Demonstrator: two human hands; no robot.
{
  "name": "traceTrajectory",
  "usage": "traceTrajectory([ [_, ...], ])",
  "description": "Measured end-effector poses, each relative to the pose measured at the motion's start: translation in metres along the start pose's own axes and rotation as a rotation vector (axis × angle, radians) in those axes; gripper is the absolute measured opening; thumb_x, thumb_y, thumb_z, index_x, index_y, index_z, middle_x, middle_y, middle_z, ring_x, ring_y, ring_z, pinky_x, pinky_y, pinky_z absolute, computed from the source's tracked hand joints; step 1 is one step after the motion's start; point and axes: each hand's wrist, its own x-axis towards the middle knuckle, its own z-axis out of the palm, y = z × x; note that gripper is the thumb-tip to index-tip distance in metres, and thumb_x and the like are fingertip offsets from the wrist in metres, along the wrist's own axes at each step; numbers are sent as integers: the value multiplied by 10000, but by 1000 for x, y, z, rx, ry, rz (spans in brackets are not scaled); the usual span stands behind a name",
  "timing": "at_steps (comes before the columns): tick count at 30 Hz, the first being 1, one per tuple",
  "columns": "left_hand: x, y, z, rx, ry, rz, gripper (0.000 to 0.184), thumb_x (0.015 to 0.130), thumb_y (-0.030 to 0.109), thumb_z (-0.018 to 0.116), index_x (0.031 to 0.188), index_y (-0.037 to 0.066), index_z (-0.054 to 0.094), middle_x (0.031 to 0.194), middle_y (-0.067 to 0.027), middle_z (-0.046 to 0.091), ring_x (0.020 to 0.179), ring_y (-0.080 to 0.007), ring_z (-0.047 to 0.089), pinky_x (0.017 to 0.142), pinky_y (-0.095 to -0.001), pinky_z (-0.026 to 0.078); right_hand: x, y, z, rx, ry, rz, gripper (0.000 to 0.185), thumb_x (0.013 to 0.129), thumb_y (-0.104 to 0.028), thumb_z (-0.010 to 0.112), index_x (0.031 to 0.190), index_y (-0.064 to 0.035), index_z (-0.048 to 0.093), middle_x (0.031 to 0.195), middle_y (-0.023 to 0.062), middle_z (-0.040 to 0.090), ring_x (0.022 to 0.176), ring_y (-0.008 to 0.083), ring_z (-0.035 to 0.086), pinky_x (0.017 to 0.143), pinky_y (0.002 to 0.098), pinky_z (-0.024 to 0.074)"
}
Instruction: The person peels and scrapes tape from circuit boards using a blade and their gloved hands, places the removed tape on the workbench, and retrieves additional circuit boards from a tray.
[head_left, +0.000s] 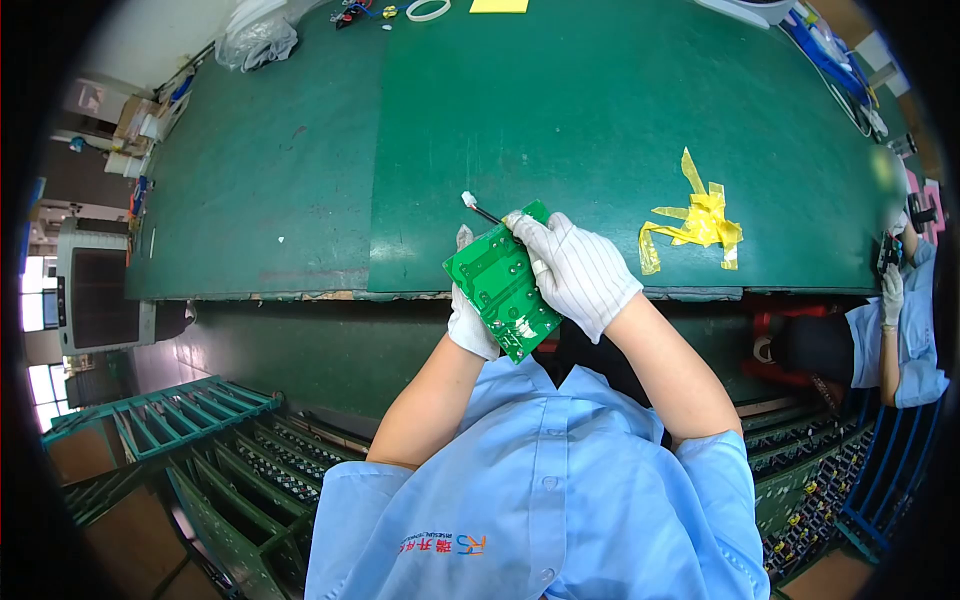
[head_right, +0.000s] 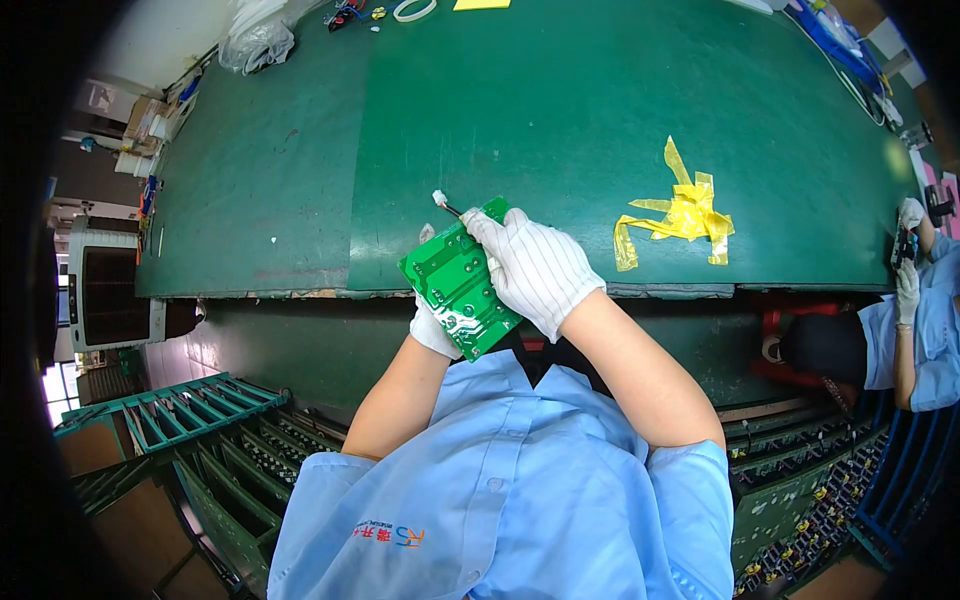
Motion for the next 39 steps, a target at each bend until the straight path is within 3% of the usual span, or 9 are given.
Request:
traceTrajectory([
  [9, -2, 2, -1, -84, -135, -68, 871, 883, 790, 242, 1475, 166, 379, 1434, -155, 470, 1264, -374, 506, 1062, -543, 408, 6, 21, 3, 377, 159, -19, 370, 930, -98, 393, 1268, -53, 536, 1144, 204, 613, 1027, 397, 586, 914, 422, 482],
  [10, -3, 3, 3, -50, -88, -58, 859, 886, 780, 271, 1469, 160, 390, 1423, -167, 479, 1257, -382, 508, 1058, -553, 406, 6, 25, 7, 306, 324, -110, 328, 948, -100, 415, 1253, -87, 535, 1011, 185, 642, 932, 379, 616, 817, 451, 516],
  [15, 5, 1, -6, -272, -253, -53, 809, 889, 744, 372, 1426, 144, 456, 1380, -172, 521, 1234, -387, 522, 1042, -554, 416, -37, 63, -14, 91, 400, -22, 354, 928, -82, 449, 1274, -92, 528, 1041, 184, 647, 916, 388, 617, 793, 456, 526],
  [20, 0, 1, 1, -67, -40, 18, 748, 880, 723, 422, 1345, 148, 537, 1316, -135, 566, 1184, -347, 558, 994, -540, 456, -106, 110, -66, -236, 394, 561, 408, 907, -158, 494, 1314, -180, 525, 1044, 224, 604, 873, 417, 634, 746, 489, 533],
  [23, -1, 1, 0, -61, 13, 34, 743, 871, 726, 435, 1318, 145, 553, 1286, -128, 580, 1145, -345, 574, 962, -537, 473, -133, 138, -78, -371, 353, 657, 375, 918, -169, 491, 1291, -168, 531, 963, 226, 624, 812, 428, 644, 715, 500, 536],
  [25, 0, 1, -1, -39, 25, 44, 737, 872, 725, 435, 1307, 144, 559, 1266, -121, 589, 1128, -342, 581, 944, -533, 483, -137, 143, -78, -435, -19, 815, 371, 914, -182, 496, 1281, -148, 535, 942, 234, 636, 829, 424, 650, 733, 502, 532],
  [28, -1, 2, -4, -7, 40, 71, 721, 883, 717, 426, 1297, 144, 565, 1242, -111, 602, 1111, -337, 590, 926, -528, 495, -153, 147, -84, -343, 77, 710, 377, 912, -184, 495, 1281, -122, 537, 965, 242, 648, 856, 411, 651, 763, 492, 532],
  [33, -3, 9, 9, 126, -10, 267, 619, 946, 620, 400, 1278, 128, 576, 1236, -105, 608, 1105, -330, 599, 929, -532, 496, -189, 160, -85, -227, 433, 583, 374, 926, -179, 487, 1286, -87, 526, 996, 223, 659, 909, 405, 638, 789, 484, 524],
  [39, 24, 46, 101, 268, -41, 361, 351, 955, 219, 428, 1238, 61, 562, 1198, -126, 622, 1044, -304, 627, 925, -483, 523, -233, 187, -68, -222, 613, 638, 415, 936, -195, 483, 1330, -64, 484, 1053, 231, 634, 917, 419, 622, 798, 491, 519],
])
